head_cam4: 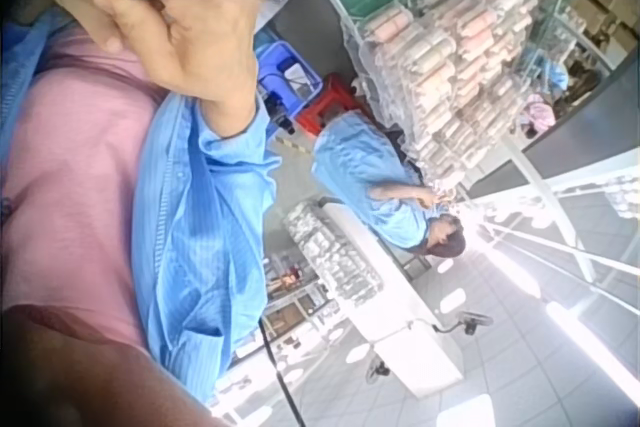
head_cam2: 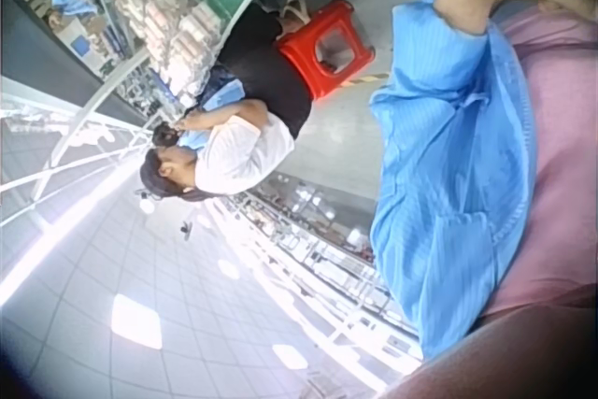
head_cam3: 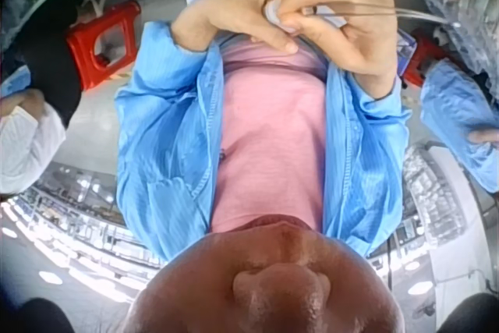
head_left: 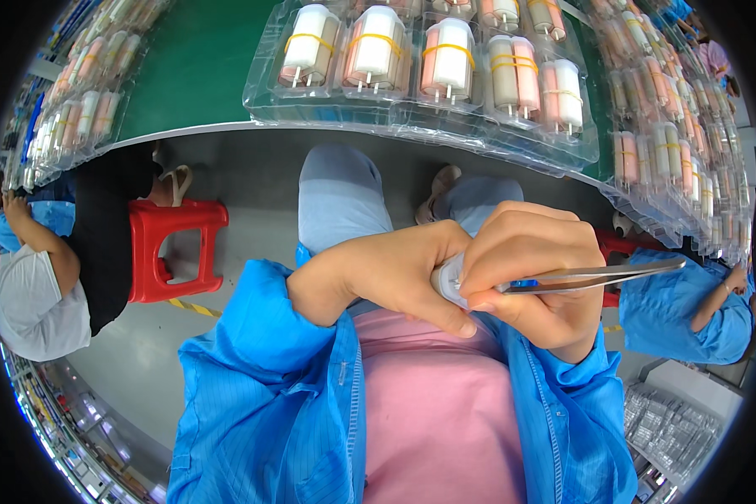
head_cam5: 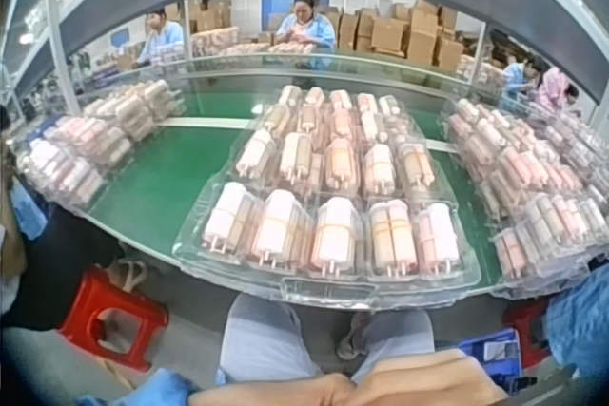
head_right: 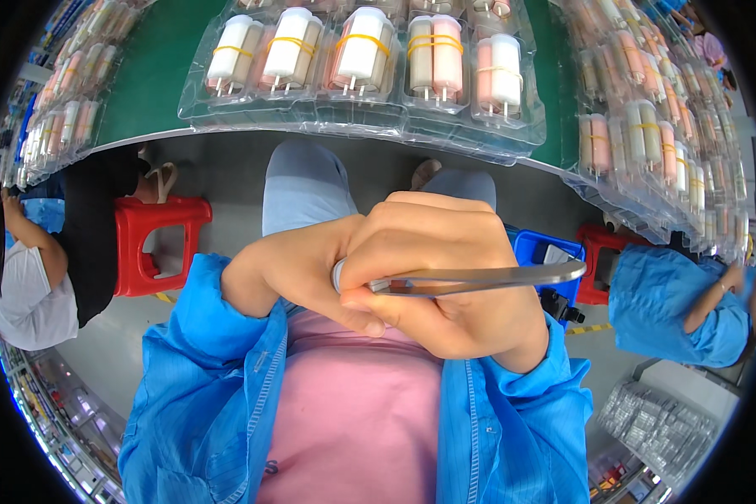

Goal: Using tweezers to place small white components into an assembly base on a factory production line.

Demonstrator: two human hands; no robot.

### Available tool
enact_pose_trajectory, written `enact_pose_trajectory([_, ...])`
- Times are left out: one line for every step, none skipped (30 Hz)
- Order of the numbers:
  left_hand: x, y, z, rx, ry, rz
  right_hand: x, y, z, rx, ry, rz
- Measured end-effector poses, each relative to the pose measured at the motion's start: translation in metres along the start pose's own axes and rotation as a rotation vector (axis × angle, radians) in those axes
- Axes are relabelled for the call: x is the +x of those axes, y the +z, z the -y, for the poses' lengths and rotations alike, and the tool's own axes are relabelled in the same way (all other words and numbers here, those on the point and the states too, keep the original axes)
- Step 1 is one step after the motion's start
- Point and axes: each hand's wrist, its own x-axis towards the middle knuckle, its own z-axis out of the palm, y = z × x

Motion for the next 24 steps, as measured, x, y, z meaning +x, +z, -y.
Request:
enact_pose_trajectory([0.0, 0.0, 0.0, 0.003, -0.002, 0.004, 0.0, 0.0, 0.001, -0.022, 0.0, 0.009])
enact_pose_trajectory([0.0, 0.0, 0.0, 0.005, -0.003, 0.007, -0.001, -0.001, 0.001, -0.045, -0.001, 0.018])
enact_pose_trajectory([0.001, -0.001, 0.0, 0.008, -0.005, 0.01, -0.001, -0.001, 0.002, -0.067, -0.002, 0.028])
enact_pose_trajectory([0.001, -0.001, -0.001, 0.036, -0.014, 0.005, -0.001, -0.001, 0.004, -0.13, -0.013, 0.042])
enact_pose_trajectory([0.001, -0.001, -0.003, 0.065, -0.022, 0.002, -0.002, 0.0, 0.008, -0.195, -0.025, 0.054])
enact_pose_trajectory([0.002, -0.002, -0.005, 0.093, -0.03, 0.0, -0.003, 0.0, 0.011, -0.26, -0.036, 0.067])
enact_pose_trajectory([0.002, -0.002, -0.006, 0.073, -0.037, -0.007, -0.004, 0.001, 0.012, -0.327, -0.054, 0.085])
enact_pose_trajectory([0.001, -0.003, -0.006, 0.054, -0.044, -0.015, -0.005, 0.001, 0.013, -0.394, -0.074, 0.104])
enact_pose_trajectory([0.002, -0.003, -0.006, 0.035, -0.051, -0.023, -0.005, 0.001, 0.014, -0.46, -0.094, 0.123])
enact_pose_trajectory([0.002, -0.003, -0.005, 0.062, -0.007, -0.066, -0.004, 0.0, 0.013, -0.422, -0.097, 0.105])
enact_pose_trajectory([0.003, -0.002, -0.003, 0.087, 0.035, -0.107, -0.004, -0.003, 0.011, -0.387, -0.097, 0.087])
enact_pose_trajectory([0.004, -0.001, -0.001, 0.112, 0.078, -0.147, -0.003, -0.007, 0.009, -0.351, -0.097, 0.068])
enact_pose_trajectory([0.004, 0.002, -0.004, 0.143, 0.068, -0.214, -0.005, -0.01, 0.008, -0.303, -0.077, 0.007])
enact_pose_trajectory([0.005, 0.005, -0.011, 0.174, 0.058, -0.279, -0.007, -0.014, 0.008, -0.255, -0.059, -0.055])
enact_pose_trajectory([0.005, 0.008, -0.015, 0.205, 0.049, -0.345, -0.012, -0.019, 0.008, -0.195, -0.021, -0.16])
enact_pose_trajectory([0.005, 0.01, -0.017, 0.266, 0.069, -0.375, -0.015, -0.019, 0.008, -0.134, 0.008, -0.244])
enact_pose_trajectory([0.004, 0.012, -0.018, 0.326, 0.087, -0.402, -0.018, -0.019, 0.008, -0.07, 0.032, -0.33])
enact_pose_trajectory([0.004, 0.014, -0.019, 0.387, 0.105, -0.429, -0.022, -0.017, 0.007, -0.007, 0.046, -0.396])
enact_pose_trajectory([0.004, 0.018, -0.02, 0.394, 0.126, -0.473, -0.024, -0.015, 0.006, 0.056, 0.059, -0.461])
enact_pose_trajectory([0.005, 0.021, -0.019, 0.4, 0.144, -0.519, -0.027, -0.012, 0.005, 0.112, 0.083, -0.461])
enact_pose_trajectory([0.005, 0.024, -0.019, 0.407, 0.163, -0.565, -0.028, -0.01, 0.003, 0.135, 0.087, -0.47])
enact_pose_trajectory([0.006, 0.026, -0.018, 0.427, 0.184, -0.591, -0.03, -0.007, 0.002, 0.157, 0.092, -0.479])
enact_pose_trajectory([0.007, 0.028, -0.018, 0.447, 0.206, -0.618, -0.03, -0.005, 0.001, 0.179, 0.097, -0.486])
enact_pose_trajectory([0.008, 0.029, -0.018, 0.466, 0.229, -0.644, -0.031, -0.003, 0.001, 0.198, 0.109, -0.493])
